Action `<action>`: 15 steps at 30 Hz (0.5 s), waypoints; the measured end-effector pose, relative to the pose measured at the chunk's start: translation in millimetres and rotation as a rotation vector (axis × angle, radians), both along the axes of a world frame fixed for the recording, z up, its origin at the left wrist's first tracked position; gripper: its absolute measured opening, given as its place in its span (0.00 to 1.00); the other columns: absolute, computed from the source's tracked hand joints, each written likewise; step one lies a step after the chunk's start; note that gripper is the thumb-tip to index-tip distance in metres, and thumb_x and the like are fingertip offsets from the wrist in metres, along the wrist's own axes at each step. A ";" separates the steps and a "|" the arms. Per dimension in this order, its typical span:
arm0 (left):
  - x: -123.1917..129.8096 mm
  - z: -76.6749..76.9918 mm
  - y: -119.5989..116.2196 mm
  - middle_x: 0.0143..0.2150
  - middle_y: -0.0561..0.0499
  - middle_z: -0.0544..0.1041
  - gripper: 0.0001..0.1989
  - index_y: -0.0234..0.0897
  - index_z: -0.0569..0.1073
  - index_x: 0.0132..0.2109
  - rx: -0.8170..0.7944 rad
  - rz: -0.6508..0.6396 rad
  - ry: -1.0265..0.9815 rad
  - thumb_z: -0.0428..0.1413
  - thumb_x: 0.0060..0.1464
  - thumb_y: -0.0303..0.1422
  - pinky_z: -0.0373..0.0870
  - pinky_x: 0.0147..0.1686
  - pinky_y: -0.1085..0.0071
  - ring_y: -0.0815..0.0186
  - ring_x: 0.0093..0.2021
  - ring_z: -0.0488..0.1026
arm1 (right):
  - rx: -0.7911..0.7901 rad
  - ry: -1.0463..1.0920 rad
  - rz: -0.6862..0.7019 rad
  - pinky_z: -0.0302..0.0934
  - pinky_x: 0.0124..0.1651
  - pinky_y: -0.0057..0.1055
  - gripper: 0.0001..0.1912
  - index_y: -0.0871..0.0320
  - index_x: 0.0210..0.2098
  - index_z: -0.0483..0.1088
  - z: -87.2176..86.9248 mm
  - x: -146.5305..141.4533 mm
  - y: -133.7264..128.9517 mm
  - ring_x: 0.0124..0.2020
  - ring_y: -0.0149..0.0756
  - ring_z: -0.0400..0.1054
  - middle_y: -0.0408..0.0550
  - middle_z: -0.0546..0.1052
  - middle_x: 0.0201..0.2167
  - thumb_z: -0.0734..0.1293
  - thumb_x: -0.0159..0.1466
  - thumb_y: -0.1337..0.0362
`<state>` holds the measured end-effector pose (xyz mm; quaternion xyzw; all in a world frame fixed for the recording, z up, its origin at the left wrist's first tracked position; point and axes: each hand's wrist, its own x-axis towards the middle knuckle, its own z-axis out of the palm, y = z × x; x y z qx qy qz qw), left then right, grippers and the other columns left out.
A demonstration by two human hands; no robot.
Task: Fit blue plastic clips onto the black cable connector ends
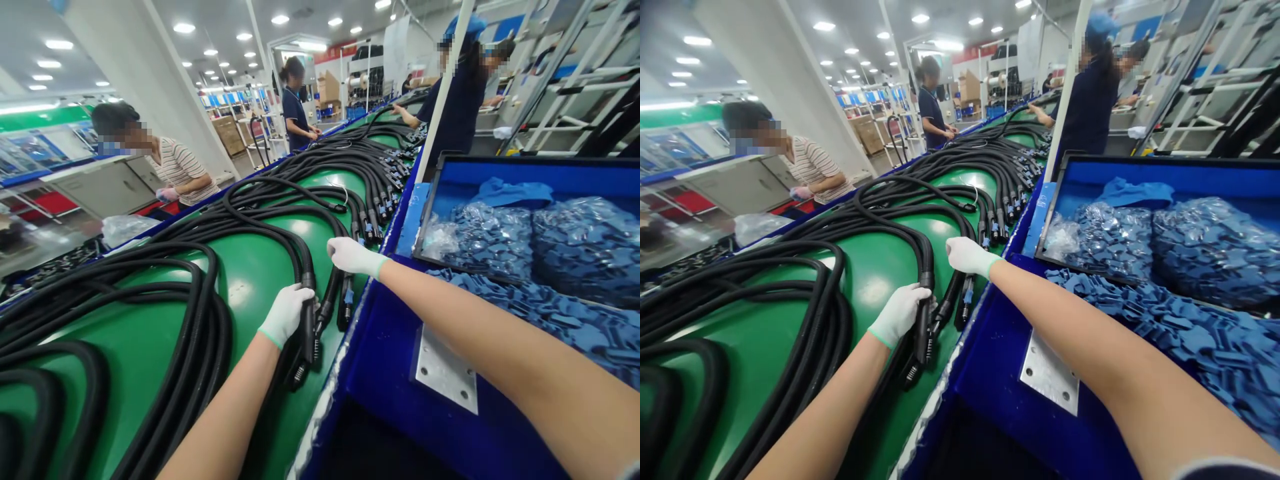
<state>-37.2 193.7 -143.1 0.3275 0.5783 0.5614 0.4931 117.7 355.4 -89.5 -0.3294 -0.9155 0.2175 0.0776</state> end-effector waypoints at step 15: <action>146.0 91.4 -70.5 0.35 0.55 0.68 0.20 0.41 0.71 0.55 0.473 -0.082 -0.475 0.65 0.58 0.33 0.63 0.27 0.77 0.74 0.27 0.63 | -0.762 0.596 -0.152 0.49 0.28 0.28 0.08 0.59 0.29 0.68 5.9 162.2 -258.1 0.26 0.29 0.57 0.38 0.66 0.24 0.71 0.58 0.64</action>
